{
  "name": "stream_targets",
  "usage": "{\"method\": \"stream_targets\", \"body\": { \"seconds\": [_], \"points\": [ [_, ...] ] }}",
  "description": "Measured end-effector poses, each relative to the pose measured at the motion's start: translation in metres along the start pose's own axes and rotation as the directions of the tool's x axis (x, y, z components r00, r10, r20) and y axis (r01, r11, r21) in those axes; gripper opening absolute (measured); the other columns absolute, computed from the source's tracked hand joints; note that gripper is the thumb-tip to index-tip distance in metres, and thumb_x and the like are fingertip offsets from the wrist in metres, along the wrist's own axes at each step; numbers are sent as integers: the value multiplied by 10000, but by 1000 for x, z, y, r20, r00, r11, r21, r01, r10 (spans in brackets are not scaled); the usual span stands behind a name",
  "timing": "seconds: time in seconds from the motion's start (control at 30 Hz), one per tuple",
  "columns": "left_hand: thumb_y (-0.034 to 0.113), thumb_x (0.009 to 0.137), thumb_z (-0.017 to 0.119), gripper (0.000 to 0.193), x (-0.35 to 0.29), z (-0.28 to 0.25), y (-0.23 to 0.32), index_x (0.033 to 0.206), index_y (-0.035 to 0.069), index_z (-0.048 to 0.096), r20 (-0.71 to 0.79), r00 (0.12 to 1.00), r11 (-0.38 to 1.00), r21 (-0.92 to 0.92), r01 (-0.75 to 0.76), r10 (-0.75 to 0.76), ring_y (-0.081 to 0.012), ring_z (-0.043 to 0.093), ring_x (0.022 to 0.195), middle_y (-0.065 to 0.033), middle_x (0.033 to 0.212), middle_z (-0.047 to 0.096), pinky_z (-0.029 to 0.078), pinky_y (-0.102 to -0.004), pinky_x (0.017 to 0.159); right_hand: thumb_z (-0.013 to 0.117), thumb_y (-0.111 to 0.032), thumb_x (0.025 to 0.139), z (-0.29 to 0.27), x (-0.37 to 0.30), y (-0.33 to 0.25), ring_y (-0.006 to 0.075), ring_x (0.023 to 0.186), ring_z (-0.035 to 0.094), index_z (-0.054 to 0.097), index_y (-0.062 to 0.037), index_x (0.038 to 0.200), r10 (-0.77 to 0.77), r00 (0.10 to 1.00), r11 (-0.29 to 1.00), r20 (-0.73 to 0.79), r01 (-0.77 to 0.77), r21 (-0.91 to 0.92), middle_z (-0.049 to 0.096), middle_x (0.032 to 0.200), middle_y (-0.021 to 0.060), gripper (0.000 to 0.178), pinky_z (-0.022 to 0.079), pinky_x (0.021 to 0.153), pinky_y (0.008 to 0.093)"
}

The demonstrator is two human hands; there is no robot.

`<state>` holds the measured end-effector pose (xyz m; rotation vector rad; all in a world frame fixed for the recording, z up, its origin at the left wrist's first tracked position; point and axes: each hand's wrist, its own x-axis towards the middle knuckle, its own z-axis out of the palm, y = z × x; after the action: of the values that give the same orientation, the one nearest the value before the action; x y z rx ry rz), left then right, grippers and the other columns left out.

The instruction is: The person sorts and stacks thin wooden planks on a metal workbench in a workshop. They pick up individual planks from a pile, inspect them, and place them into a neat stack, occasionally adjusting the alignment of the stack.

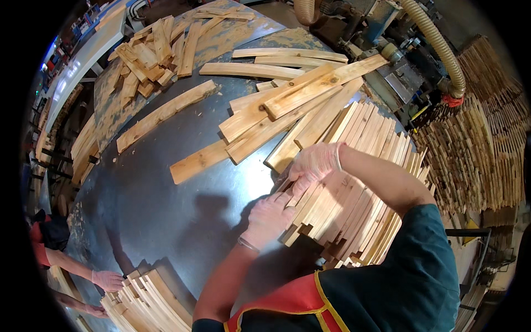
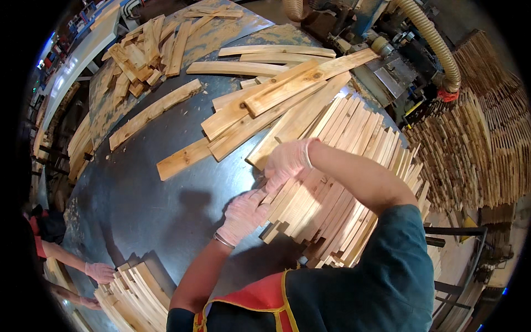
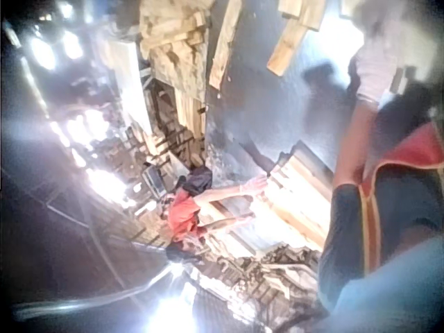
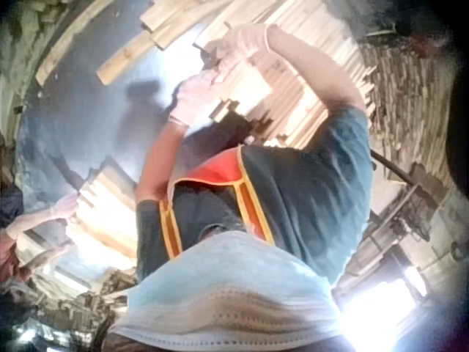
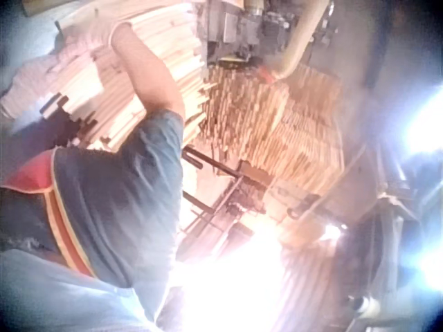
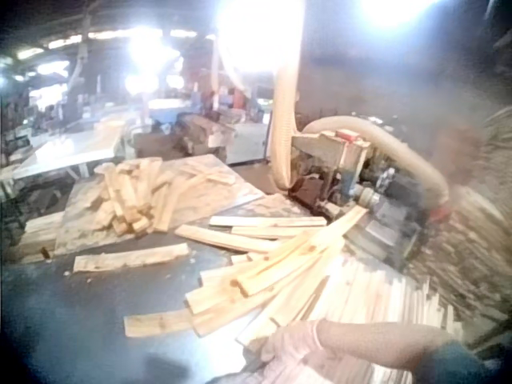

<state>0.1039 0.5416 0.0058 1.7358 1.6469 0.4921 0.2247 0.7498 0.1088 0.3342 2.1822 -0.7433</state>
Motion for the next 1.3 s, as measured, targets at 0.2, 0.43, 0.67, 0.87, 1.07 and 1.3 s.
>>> {"method": "stream_targets", "body": {
  "seconds": [0.2, 0.43, 0.67, 0.87, 1.07, 1.3],
  "points": [
    [464, 1014, 618, 666, -18, -27, -25, 1548, 79, 519, 122, 991, 947, -321, -6, 48, -365, 546, 1386, -182, 1516, 575, 425, -432, 1184, 789, -413, 877, -87, 16, 107, 331, 1310, 616, 520, -164, 1523, 245, 674, 887, -697, -446, -120, 625, 1437, 150, 742, 497, 1112, 455],
    [402, 799, 861, 847, 36, -66, -90, 1498, 63, 521, -430, 893, 866, 385, 318, -137, -344, 528, 1356, -135, 1425, 583, 445, -480, 1106, 788, -204, 791, -104, 59, 133, 343, 1322, 616, 517, -187, 1545, 371, 766, 795, -525, -554, -248, 619, 1464, 157, 802, 536, 1050, 441],
    [391, 813, 834, 771, 95, -81, -84, 1447, 70, 535, -303, 953, 784, 595, 176, 16, -300, 596, 1209, -129, 1337, 595, 479, -473, 1042, 776, -342, 825, -137, -37, 71, 335, 1115, 713, 486, -128, 1567, 165, 494, 955, -854, -297, 13, 725, 1227, 165, 824, 588, 939, 424],
    [285, 919, 737, 335, 90, -96, -86, 1145, 42, 689, -90, 993, 904, 412, 110, -80, -248, 682, 746, -135, 979, 702, 582, -382, 762, 764, -407, 921, -49, -127, 79, 213, 876, 694, 476, 18, 1505, 548, 482, 514, -684, 451, 730, 681, 1063, 130, 778, 628, 803, 383],
    [281, 1024, 596, 291, -47, -106, -53, 1013, 12, 706, 173, 976, 443, -871, 213, -130, -111, 643, 763, -38, 882, 663, 544, -273, 702, 766, -542, 919, 92, -152, 38, 237, 918, 736, 640, -46, 1236, 793, 404, 2, -457, 748, 664, 711, 1023, 123, 602, 667, 766, 416],
    [278, 988, 597, 319, -187, -89, -48, 1086, -10, 693, 103, 892, 358, -891, 279, -440, -119, 625, 771, -49, 938, 665, 517, -280, 670, 707, -466, 959, 182, -142, -29, 272, 782, 705, 605, -83, 1247, 895, 358, -161, -267, 816, 555, 686, 988, 148, 490, 638, 704, 457]
  ]
}}
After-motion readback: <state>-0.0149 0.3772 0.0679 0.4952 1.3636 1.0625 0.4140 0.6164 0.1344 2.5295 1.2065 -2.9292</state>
